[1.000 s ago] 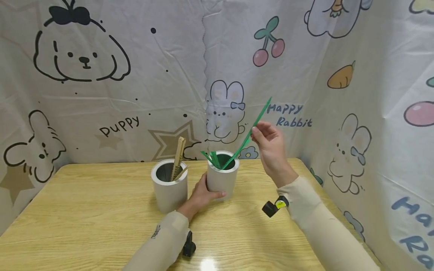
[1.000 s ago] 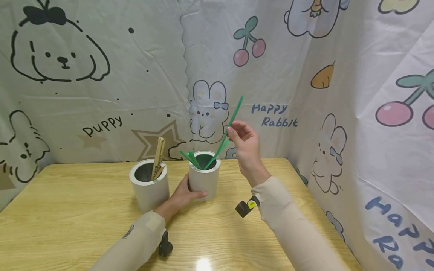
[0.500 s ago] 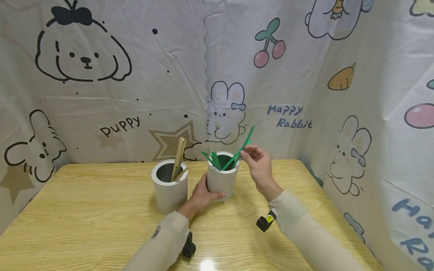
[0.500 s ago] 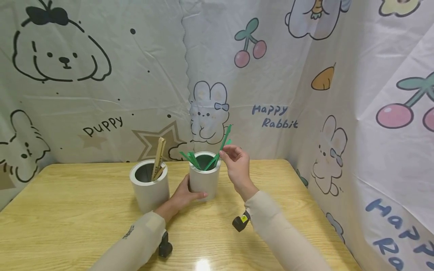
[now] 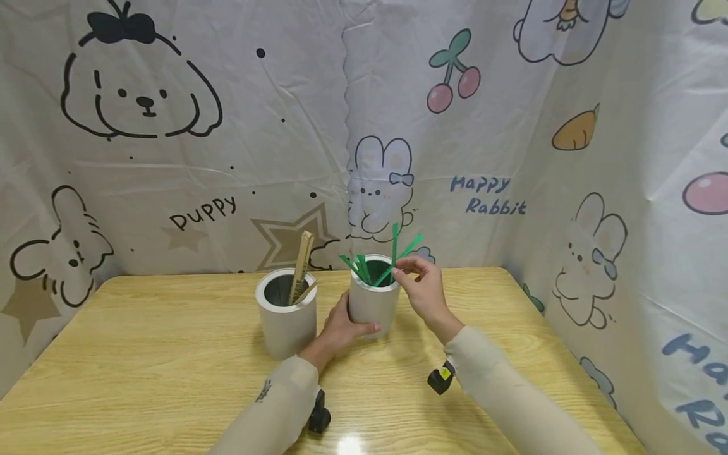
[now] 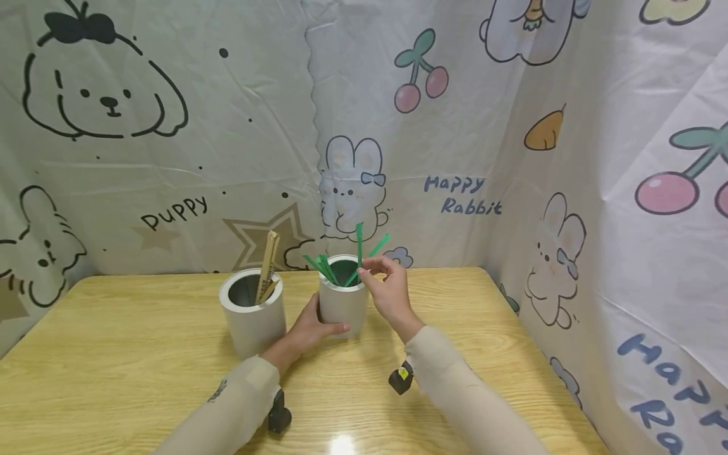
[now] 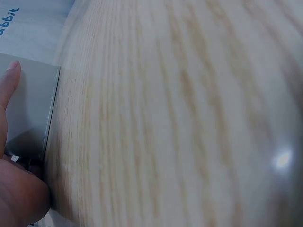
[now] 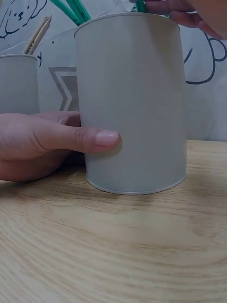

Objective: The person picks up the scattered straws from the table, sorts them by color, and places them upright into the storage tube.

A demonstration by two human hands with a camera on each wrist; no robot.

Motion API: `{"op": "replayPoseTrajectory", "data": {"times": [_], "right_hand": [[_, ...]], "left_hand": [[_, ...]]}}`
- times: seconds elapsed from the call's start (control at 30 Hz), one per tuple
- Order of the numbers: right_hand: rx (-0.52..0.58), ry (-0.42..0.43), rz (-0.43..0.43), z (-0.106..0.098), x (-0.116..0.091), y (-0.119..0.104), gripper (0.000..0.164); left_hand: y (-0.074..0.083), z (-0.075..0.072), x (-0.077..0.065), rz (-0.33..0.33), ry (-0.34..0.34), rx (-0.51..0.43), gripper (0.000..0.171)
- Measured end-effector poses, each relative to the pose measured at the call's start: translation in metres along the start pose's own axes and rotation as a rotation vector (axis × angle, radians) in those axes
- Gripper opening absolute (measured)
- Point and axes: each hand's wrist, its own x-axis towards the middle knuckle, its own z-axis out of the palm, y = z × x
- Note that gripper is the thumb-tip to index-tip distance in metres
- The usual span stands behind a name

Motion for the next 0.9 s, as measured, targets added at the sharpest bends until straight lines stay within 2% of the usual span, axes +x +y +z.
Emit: {"op": "replayPoseTrajectory", "data": {"times": [0.27,0.5,0.9], "right_hand": [[-0.052,-0.021,-0.008,-0.002,-0.002,-0.001,0.018],[-0.047,0.007,0.030,-0.012,-0.008,0.004,0.014],[-0.081,-0.038,0.033,-0.029,-0.016,0.012,0.020]], "left_hand": [[0.000,-0.001,0.000,0.007,0.001,0.001,0.102],[0.000,0.000,0.000,0.013,0.006,0.009,0.103],[-0.003,0.002,0.001,0.014,0.017,0.010,0.104]]}}
